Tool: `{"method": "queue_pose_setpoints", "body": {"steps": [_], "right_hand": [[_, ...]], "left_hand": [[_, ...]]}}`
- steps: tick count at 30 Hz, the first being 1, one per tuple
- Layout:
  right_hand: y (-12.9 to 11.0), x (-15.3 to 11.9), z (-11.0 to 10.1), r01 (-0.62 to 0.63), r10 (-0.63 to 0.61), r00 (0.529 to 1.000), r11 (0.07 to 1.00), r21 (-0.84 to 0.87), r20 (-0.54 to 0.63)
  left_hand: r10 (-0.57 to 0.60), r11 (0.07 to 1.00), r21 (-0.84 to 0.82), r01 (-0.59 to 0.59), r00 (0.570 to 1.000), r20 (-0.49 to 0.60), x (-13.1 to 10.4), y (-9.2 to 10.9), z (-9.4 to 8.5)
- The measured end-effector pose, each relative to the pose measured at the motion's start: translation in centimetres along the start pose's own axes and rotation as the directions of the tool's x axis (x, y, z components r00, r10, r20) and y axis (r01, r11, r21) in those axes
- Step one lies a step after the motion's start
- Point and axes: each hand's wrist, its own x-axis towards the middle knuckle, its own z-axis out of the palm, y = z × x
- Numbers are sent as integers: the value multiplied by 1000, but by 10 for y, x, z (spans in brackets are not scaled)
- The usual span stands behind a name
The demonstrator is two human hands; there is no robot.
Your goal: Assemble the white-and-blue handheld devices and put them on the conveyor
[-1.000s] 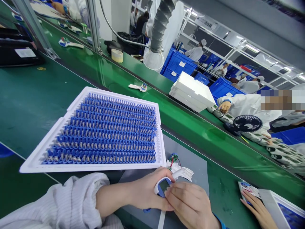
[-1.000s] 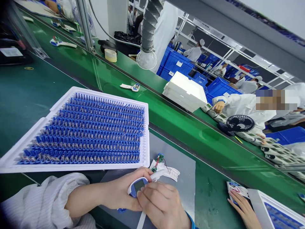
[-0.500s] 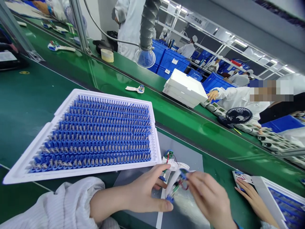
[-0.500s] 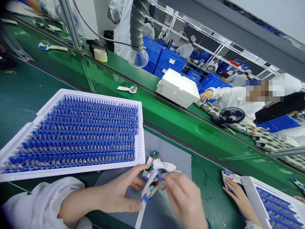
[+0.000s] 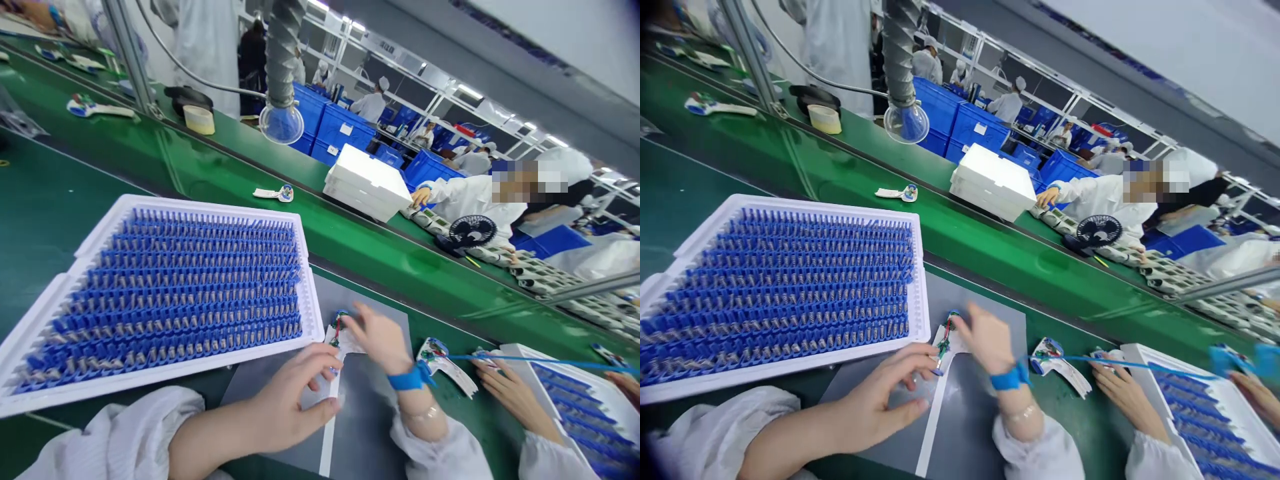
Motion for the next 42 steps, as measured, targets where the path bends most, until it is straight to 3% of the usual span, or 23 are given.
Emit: {"method": "queue_pose_setpoints", "body": {"steps": [3,6,8,11,13,15,17,21,23,25,27,29,32,42], "right_hand": [[-39,18,-9,8,-7,997,1000,-3,81],[-46,12,-37,24,-27,994,999,29,109],[-44,-6,-59,57,-67,991,995,81,116],[-45,-34,-85,245,-269,962,925,290,45],[-49,-45,-91,442,-454,887,779,444,-86],[-55,-47,-91,593,-588,787,637,492,-187],[-59,-43,-89,671,-671,714,576,466,-199],[-61,-36,-91,729,-754,623,464,504,-207],[-61,-35,-93,731,-776,596,421,537,-204],[-60,-35,-93,736,-784,587,413,536,-202],[-59,-36,-90,747,-758,612,462,478,-224],[-57,-38,-83,765,-705,639,540,351,-307],[-55,-41,-72,781,-664,603,605,157,-442],[-55,-44,-58,799,-668,555,594,93,-496]], "left_hand": [[120,993,4,-121,980,-160,-4,-10,3],[219,973,9,-231,907,-359,-8,-23,5],[211,965,-58,-255,891,-402,-9,-28,7],[91,891,-423,-162,979,-182,-9,-26,8],[-4,728,-685,23,1000,28,-8,-21,8],[-78,536,-823,188,982,174,-7,-14,7],[-97,423,-864,274,961,258,-4,-7,6],[70,402,-851,337,915,396,4,0,2],[155,369,-863,344,893,422,7,1,1],[157,363,-862,354,889,431,8,-1,1],[75,389,-850,354,908,412,7,-4,0],[-21,400,-865,304,946,323,7,-7,-1],[-94,427,-873,234,972,215,8,-8,-3],[-223,436,-834,337,939,263,12,0,-8]]}}
